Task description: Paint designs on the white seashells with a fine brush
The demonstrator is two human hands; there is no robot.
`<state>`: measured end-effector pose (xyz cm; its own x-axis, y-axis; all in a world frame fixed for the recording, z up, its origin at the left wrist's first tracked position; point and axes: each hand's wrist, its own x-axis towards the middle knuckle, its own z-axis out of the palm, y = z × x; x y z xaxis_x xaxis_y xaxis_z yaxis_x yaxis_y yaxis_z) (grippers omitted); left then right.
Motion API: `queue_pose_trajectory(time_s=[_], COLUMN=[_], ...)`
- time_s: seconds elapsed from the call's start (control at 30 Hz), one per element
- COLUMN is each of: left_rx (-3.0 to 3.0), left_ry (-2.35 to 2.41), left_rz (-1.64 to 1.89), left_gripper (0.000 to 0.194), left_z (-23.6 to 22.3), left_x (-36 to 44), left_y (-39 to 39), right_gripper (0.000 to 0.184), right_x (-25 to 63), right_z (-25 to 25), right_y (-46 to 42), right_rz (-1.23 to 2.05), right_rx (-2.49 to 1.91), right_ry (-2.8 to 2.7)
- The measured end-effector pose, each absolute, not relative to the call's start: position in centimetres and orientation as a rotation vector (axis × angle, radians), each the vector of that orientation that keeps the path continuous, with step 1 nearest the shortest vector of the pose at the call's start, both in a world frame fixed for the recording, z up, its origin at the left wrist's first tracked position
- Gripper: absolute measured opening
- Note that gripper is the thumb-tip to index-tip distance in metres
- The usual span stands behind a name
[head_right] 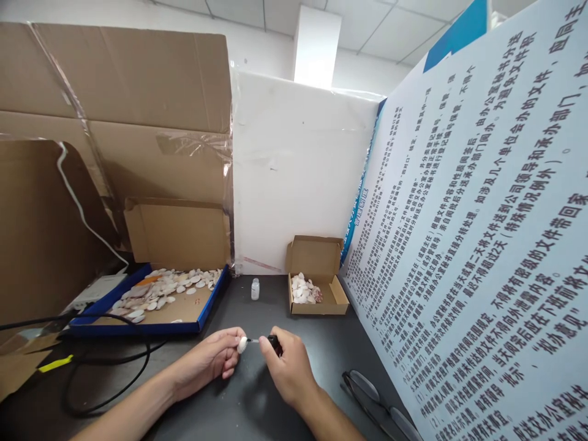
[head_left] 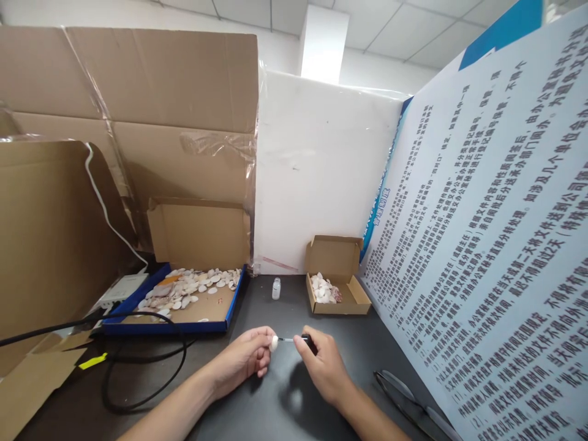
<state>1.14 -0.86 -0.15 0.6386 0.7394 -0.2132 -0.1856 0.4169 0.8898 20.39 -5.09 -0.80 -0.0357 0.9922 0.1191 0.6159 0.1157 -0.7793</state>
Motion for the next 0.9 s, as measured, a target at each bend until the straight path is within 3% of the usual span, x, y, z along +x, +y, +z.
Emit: queue_pose_trajectory(time_s=[0.9], left_rx=[1.039], left_ry=[0.658], left_rz=[0.608], left_gripper=[0.024], left_z=[0.41], left_x=[1.09], left_y=[-1.16], right_gripper=[0.058], right_x=[20.25], right_z=[-0.09], right_y=[-5.42], right_rz=[0.690], right_rx=[-1.577], right_ry=[-1.766])
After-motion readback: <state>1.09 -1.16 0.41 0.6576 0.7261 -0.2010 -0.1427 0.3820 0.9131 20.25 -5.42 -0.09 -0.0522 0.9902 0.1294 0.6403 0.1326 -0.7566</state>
